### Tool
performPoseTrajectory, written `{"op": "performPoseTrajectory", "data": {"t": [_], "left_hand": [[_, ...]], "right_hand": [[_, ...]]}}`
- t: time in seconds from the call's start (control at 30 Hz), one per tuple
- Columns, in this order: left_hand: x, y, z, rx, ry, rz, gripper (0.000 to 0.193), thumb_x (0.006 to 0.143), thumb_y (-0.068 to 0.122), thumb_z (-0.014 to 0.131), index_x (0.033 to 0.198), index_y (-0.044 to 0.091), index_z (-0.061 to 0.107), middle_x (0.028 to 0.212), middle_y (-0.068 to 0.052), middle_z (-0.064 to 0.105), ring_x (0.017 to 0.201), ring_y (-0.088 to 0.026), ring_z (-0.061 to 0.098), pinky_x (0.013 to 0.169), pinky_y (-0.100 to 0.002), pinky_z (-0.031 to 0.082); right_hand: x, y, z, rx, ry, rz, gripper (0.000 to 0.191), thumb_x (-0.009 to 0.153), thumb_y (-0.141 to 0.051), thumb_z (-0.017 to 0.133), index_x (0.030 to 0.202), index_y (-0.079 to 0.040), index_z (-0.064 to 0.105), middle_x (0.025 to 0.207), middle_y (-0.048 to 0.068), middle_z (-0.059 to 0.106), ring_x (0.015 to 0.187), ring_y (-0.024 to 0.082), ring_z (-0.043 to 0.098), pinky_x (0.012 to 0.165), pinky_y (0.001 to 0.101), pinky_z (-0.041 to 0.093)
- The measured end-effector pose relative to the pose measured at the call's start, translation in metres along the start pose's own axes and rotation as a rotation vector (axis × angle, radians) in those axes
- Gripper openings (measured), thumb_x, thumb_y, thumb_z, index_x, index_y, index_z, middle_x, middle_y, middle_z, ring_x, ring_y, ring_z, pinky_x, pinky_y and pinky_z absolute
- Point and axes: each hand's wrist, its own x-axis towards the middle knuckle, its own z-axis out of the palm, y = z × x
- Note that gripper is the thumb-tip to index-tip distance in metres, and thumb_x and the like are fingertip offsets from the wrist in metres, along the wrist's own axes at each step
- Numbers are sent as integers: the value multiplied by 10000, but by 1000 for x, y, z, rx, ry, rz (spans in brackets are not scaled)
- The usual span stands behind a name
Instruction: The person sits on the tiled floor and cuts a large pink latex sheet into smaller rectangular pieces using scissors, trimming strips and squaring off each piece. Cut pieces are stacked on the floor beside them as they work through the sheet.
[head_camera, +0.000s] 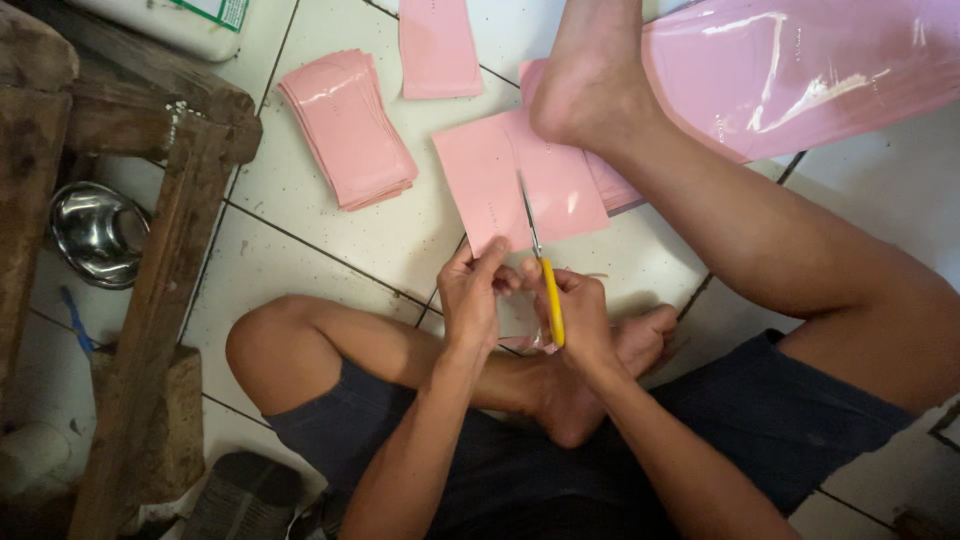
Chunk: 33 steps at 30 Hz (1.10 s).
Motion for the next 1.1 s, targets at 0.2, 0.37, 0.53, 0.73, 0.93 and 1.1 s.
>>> {"op": "performPoseTrajectory", "data": {"t": [0.2,0.37,0.53,0.73,0.93,1.1], "left_hand": [[-5,9,3,44,0,29,133,954,137,717,991,11,741,717,5,628,550,-68,527,499,-247,397],[-5,15,7,61,6,18,125,954,141,707,976,20,726,710,14,625,521,-65,507,472,-241,374],[-8,19,8,44,13,7,130,955,142,699,996,22,725,739,3,669,513,-64,501,470,-238,381],[-9,25,8,103,37,-1,153,954,163,705,1006,22,733,692,12,611,491,-72,509,445,-255,394],[-19,42,13,91,-14,42,164,970,153,708,1044,8,727,711,0,631,512,-79,531,483,-239,398],[-27,93,-2,152,-146,262,222,962,126,673,1160,26,662,711,-6,636,565,-79,568,525,-246,457]], "right_hand": [[2,-14,9,-66,13,-25,581,924,-511,696,769,49,670,489,10,496,362,104,461,340,282,347],[10,-25,14,9,0,-31,608,869,-564,709,860,42,744,488,9,498,362,96,450,343,276,342],[12,-30,15,-37,11,-35,585,842,-576,703,811,7,738,466,4,493,353,100,449,340,285,336],[27,-47,19,28,1,-18,573,896,-519,748,611,-82,514,481,1,424,363,120,388,346,309,270],[34,-78,23,-24,-33,-116,598,971,-493,678,616,-39,517,461,41,429,347,153,389,335,328,278],[3,-72,13,-144,-87,-311,532,1038,-453,520,782,-1,635,513,38,510,389,122,478,376,288,376]]}}
